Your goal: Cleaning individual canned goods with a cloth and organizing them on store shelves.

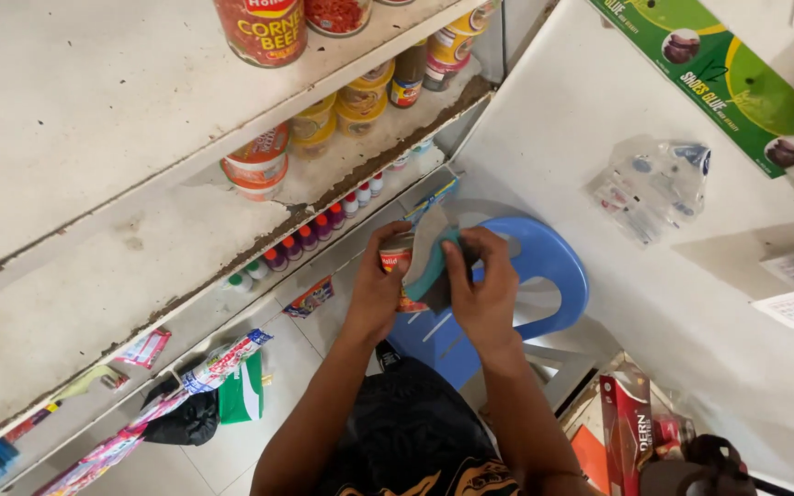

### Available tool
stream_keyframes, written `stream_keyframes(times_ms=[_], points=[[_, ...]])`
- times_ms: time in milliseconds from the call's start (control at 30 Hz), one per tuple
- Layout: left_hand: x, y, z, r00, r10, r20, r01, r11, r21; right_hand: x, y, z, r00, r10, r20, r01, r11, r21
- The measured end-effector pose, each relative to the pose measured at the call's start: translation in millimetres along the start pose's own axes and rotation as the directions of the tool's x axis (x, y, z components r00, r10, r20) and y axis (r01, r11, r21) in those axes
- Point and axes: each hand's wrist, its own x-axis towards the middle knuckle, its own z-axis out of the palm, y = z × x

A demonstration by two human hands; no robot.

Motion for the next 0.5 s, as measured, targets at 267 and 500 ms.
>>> stream_keyframes(times_ms=[267, 500], points=[[0, -12, 56, 0.992, 0.048, -0.114, -0.047, 0.999, 0.014, 11, 27, -24, 0.903, -0.346, 0.256, 0.365, 0.931, -0.028], [-18, -11, 80, 0.968, 0.187, -0.169, -0.131, 0.945, 0.299, 7, 38, -36, 0.827, -0.388, 0.407, 0.337, 0.921, 0.195]])
